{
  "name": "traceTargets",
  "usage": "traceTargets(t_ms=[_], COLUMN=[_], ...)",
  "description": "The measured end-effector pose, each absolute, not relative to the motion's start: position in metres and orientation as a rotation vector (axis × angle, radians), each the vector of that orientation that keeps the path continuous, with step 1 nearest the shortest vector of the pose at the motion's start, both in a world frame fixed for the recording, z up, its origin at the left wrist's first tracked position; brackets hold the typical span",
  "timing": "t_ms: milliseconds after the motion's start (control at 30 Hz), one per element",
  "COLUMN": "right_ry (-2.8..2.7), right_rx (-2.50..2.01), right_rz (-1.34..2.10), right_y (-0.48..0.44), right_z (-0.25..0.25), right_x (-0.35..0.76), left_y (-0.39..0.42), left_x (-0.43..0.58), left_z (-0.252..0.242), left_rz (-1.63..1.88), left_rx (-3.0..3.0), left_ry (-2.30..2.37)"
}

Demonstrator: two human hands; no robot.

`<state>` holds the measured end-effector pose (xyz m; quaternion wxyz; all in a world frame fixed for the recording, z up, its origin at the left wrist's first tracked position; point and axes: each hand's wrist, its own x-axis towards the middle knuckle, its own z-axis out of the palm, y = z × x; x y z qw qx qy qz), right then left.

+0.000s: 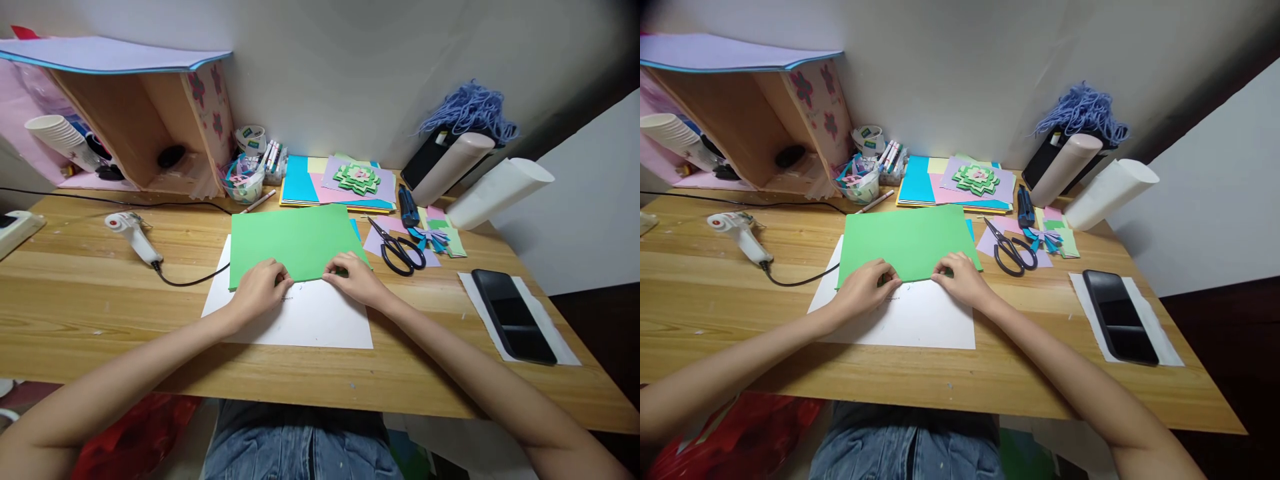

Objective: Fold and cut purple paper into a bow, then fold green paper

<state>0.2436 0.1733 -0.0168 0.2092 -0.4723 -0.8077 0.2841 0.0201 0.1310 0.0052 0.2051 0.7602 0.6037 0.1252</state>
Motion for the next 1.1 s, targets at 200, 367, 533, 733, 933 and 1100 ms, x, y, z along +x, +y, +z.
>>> traceTargets(t_ms=[200, 367, 533, 733, 933, 1100], right_ry=[-2.140, -2.112, -2.152, -2.240, -2.381, -2.673], right_rx=[-1.400, -1.384, -1.405, -1.474, -1.189, -0.803], right_rz=[0.945, 0.964, 1.062, 1.105, 0.704, 0.017], right_y=[0.183, 0.187, 0.195, 0.205, 0.183, 0.164], right_z=[-0.016, -0.016, -0.013, -0.007, -0.009, -0.018], right_x=[0.243, 0.244, 0.242, 0.238, 0.242, 0.249], left_y=[0.141, 0.149, 0.137, 0.117, 0.116, 0.115], left_x=[0.022, 0.020, 0.026, 0.033, 0.030, 0.028], left_z=[0.015, 0.015, 0.010, 0.008, 0.000, -0.004], left_rz=[0.252, 0.283, 0.396, -0.079, -0.112, 0.011], left_rx=[1.912, 1.887, 2.262, 2.718, 2.817, 2.823], left_ry=[1.744, 1.666, 1.486, 1.468, 1.417, 1.396])
